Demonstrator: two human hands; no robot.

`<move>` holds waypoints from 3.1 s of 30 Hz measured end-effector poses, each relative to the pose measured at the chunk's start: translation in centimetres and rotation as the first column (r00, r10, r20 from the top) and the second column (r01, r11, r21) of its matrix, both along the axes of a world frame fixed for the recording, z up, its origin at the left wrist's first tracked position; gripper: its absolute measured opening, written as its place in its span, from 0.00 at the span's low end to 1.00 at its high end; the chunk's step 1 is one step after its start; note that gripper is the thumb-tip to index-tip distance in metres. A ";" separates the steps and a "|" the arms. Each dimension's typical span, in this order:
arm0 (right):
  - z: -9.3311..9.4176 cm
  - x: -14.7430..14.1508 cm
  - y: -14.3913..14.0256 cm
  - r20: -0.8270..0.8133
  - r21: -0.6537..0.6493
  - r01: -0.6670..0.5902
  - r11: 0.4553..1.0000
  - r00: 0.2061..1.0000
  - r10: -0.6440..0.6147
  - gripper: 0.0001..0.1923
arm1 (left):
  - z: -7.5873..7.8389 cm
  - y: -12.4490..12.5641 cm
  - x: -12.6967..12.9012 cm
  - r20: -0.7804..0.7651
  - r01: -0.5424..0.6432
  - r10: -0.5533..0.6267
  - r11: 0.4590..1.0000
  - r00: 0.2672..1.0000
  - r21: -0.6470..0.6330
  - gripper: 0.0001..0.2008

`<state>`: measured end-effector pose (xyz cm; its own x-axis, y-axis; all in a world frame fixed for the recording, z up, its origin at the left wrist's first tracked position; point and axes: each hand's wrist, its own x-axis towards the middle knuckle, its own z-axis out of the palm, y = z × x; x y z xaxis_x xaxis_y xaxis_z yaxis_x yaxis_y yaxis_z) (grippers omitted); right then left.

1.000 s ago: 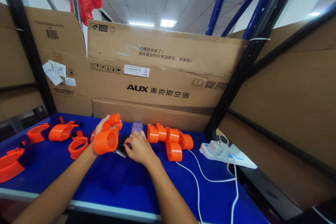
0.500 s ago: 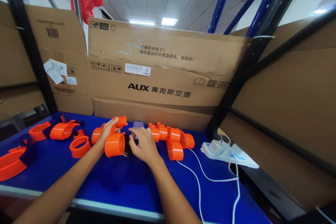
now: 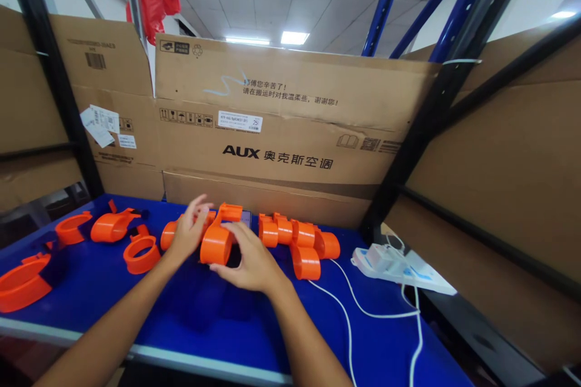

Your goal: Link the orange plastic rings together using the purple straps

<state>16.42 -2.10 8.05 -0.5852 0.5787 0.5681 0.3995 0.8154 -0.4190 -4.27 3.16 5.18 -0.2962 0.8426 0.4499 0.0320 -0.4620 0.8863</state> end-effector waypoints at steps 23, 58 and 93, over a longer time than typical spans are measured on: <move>-0.2 -4.2 11.3 0.258 -0.219 0.161 0.962 0.961 -0.102 0.37 | -2.2 -5.1 -13.7 -0.926 -0.494 -0.218 0.795 0.310 -0.353 0.43; -0.2 -0.7 4.8 -0.596 -0.462 -0.062 0.885 0.761 -0.258 0.18 | -0.2 -7.0 5.6 0.855 0.818 -0.451 0.573 0.258 0.056 0.21; -2.4 -1.1 2.7 -0.295 -0.088 0.408 0.909 0.861 -0.415 0.17 | 0.4 -2.6 4.6 0.390 0.448 -0.415 0.894 0.822 0.008 0.14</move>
